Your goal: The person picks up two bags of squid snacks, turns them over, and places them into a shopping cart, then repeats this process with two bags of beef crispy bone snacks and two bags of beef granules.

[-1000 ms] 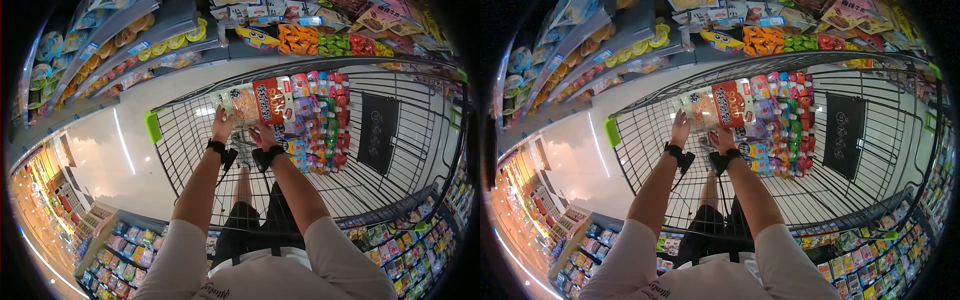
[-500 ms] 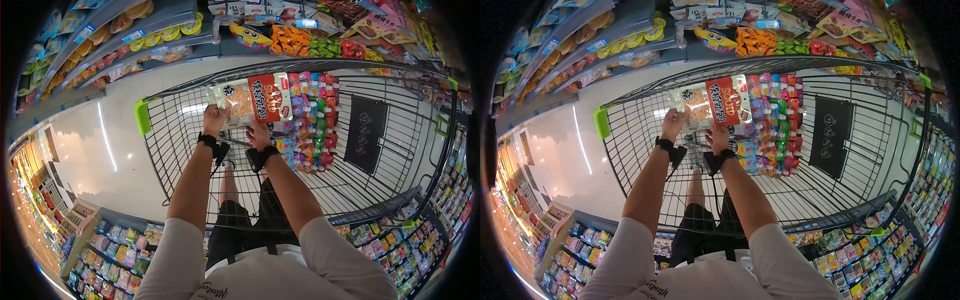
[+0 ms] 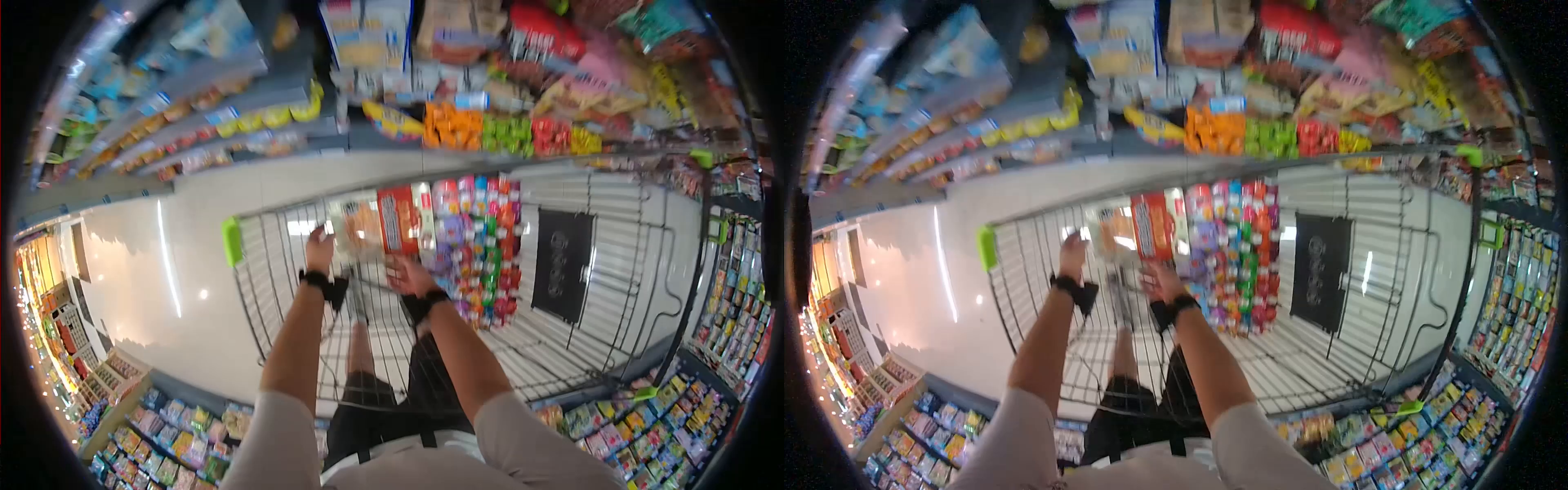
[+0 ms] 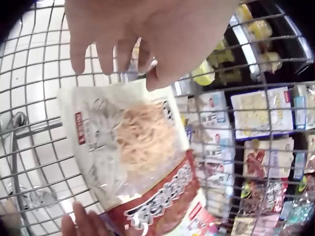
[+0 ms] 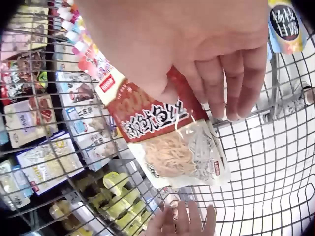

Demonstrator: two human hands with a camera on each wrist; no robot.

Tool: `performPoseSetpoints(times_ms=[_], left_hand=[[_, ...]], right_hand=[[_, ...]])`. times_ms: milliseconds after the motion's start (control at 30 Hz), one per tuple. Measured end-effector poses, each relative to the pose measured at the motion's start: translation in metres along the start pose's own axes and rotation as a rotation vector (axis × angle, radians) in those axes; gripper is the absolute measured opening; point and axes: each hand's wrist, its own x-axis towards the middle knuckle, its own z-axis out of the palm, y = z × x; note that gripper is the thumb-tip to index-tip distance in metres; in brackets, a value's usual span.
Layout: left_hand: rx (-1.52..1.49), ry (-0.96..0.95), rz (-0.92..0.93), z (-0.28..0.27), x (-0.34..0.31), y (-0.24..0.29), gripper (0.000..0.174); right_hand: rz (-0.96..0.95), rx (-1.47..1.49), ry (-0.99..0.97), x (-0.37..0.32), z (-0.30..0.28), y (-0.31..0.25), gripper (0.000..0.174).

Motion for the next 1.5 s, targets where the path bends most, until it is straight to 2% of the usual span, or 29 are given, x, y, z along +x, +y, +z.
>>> performPoseSetpoints(times_ms=[33,100,167,233,300,333,367,433,500,533,567,600,633,667,733,767,833,967,1000,1033,1100,1133,1200,1233,1267,1300,1400,1433,1500], left_hand=[[0.009,-0.016,0.103,-0.008,0.028,-0.043,0.036],[-0.171,-0.098,-0.077,-0.044,-0.038,0.031,0.036],[-0.409,-0.101,-0.005,-0.082,-0.087,0.072,0.033],[-0.499,-0.069,0.172,-0.13,-0.128,0.101,0.022],[-0.097,0.138,0.629,-0.181,-0.155,0.101,0.017],[-0.021,0.167,0.573,-0.209,-0.198,0.128,0.017],[0.064,0.227,0.755,-0.232,-0.189,0.098,0.02],[0.233,0.252,0.726,-0.266,-0.168,0.026,0.035],[0.513,0.085,0.344,-0.277,-0.164,-0.037,0.048],[0.747,-0.199,0.523,-0.273,-0.15,-0.078,0.048],[0.979,-0.488,0.696,-0.268,-0.137,-0.1,0.047],[0.646,-0.481,0.436,-0.255,-0.157,-0.1,0.045],[0.311,-0.469,0.173,-0.24,-0.176,-0.102,0.044],[0.306,-0.483,0.189,-0.239,-0.171,-0.095,0.044],[0.94,-0.545,0.931,-0.227,-0.154,-0.088,0.043],[0.442,-0.571,0.452,-0.208,-0.135,-0.11,0.042],[0.459,-0.498,0.197,-0.21,-0.149,-0.09,0.048],[0.806,-0.391,0.511,-0.223,-0.172,-0.056,0.055],[0.914,-0.465,0.554,-0.221,-0.159,-0.057,0.055],[0.992,-0.474,0.531,-0.226,-0.158,-0.042,0.057],[0.895,-0.242,0.57,-0.242,-0.167,0.019,0.05],[0.892,-0.062,0.72,-0.243,-0.154,0.048,0.046],[0.619,0.109,0.914,-0.262,-0.198,0.172,0.036],[0.612,0.113,0.932,-0.27,-0.243,0.246,0.031],[0.442,0.173,1.107,-0.267,-0.26,0.291,0.028],[0.376,0.154,1.205,-0.261,-0.273,0.334,0.029],[0.112,0.012,1.345,-0.225,-0.341,0.472,0.038],[0.018,-0.051,1.383,-0.198,-0.289,0.506,0.044],[-0.009,-0.025,1.415,-0.165,-0.304,0.579,0.063]], right_hand=[[-0.061,-0.096,-0.01,-0.024,0.007,-0.009,0.044],[-0.09,-0.027,0.005,-0.066,0.012,-0.024,0.037],[-0.148,-0.02,-0.041,-0.101,-0.001,-0.031,0.038],[-0.244,-0.173,0.143,-0.176,0.022,-0.046,0.039],[-0.396,-0.395,0.324,-0.225,0.018,-0.046,0.036],[-0.429,-0.616,0.254,-0.221,-0.022,-0.045,0.036],[-0.452,-0.836,0.194,-0.209,-0.073,-0.043,0.037],[-0.343,-1.01,0.265,-0.235,-0.122,-0.023,0.034],[-0.231,-1.426,0.393,-0.294,-0.117,0.01,0.042],[-0.095,-1.69,0.492,-0.331,-0.103,0.033,0.049],[0.277,-1.881,0.759,-0.354,-0.094,0.053,0.057],[0.266,-1.867,0.783,-0.383,-0.062,0.071,0.057],[0.034,-1.687,0.923,-0.409,-0.029,0.088,0.061],[-0.186,-1.496,1.047,-0.425,-0.012,0.098,0.066],[-0.123,-1.602,1.141,-0.414,-0.03,0.107,0.064],[-0.112,-1.575,1.154,-0.411,-0.03,0.112,0.063],[0.033,-1.54,1.127,-0.396,-0.051,0.11,0.061],[0.04,-1.823,0.937,-0.383,-0.082,0.089,0.056],[0.007,-1.859,1.019,-0.396,-0.076,0.081,0.049],[-0.095,-1.874,1.033,-0.379,-0.124,0.061,0.041],[-0.768,-1.881,0.743,-0.389,-0.198,-0.01,0.033],[-0.913,-1.586,0.687,-0.409,-0.204,-0.054,0.033],[-1.113,-1.547,0.83,-0.516,-0.077,-0.144,0.031],[-1.102,-1.901,0.962,-0.589,0.024,-0.169,0.028],[-1.734,-1.656,0.849,-0.606,0.07,-0.208,0.028],[-1.436,-1.159,0.632,-0.639,0.106,-0.234,0.029],[-1.476,-1.099,0.321,-0.683,0.209,-0.313,0.035],[-1.417,-0.973,0.203,-0.682,0.237,-0.333,0.042],[-1.483,-0.931,0.108,-0.657,0.273,-0.382,0.051]])
